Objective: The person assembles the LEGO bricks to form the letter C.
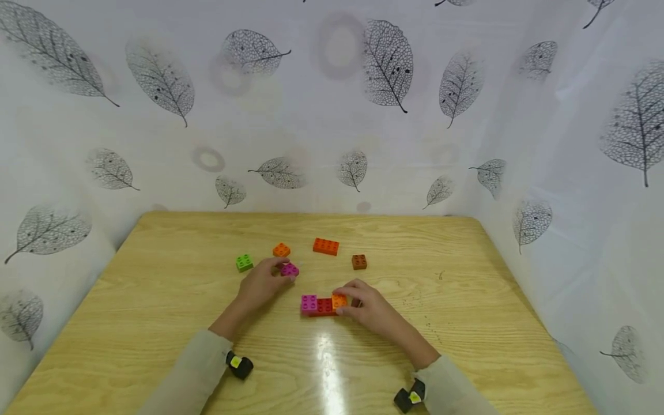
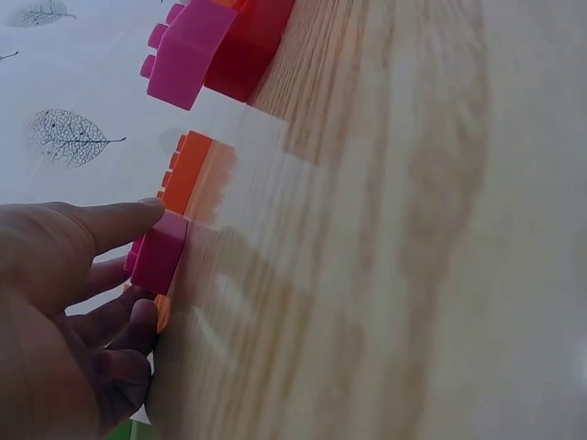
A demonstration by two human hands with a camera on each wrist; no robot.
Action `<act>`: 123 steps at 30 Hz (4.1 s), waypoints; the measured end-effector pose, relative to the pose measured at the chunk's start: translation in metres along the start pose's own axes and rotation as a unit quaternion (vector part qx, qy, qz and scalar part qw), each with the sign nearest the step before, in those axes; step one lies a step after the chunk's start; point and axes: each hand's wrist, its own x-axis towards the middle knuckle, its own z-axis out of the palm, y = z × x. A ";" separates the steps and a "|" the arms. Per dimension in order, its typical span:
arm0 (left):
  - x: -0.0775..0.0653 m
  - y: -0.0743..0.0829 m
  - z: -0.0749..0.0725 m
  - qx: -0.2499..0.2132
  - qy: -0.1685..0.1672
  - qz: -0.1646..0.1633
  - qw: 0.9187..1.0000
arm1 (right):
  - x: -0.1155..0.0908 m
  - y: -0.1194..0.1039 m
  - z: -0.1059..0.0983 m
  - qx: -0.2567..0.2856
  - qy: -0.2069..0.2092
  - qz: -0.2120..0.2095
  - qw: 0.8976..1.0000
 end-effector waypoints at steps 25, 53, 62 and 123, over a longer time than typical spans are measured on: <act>-0.022 0.013 -0.009 -0.035 -0.031 0.007 0.999 | 0.001 0.000 0.001 0.002 -0.004 0.001 1.000; -0.046 0.037 -0.009 -0.047 -0.143 0.106 0.983 | 0.000 0.001 0.002 -0.015 0.002 -0.004 1.000; -0.046 0.038 -0.006 -0.042 -0.155 0.098 0.982 | 0.000 0.001 0.003 -0.013 -0.001 -0.003 1.000; -0.031 -0.005 -0.057 -0.045 -0.050 0.065 0.996 | 0.001 0.003 0.004 -0.010 0.003 0.005 1.000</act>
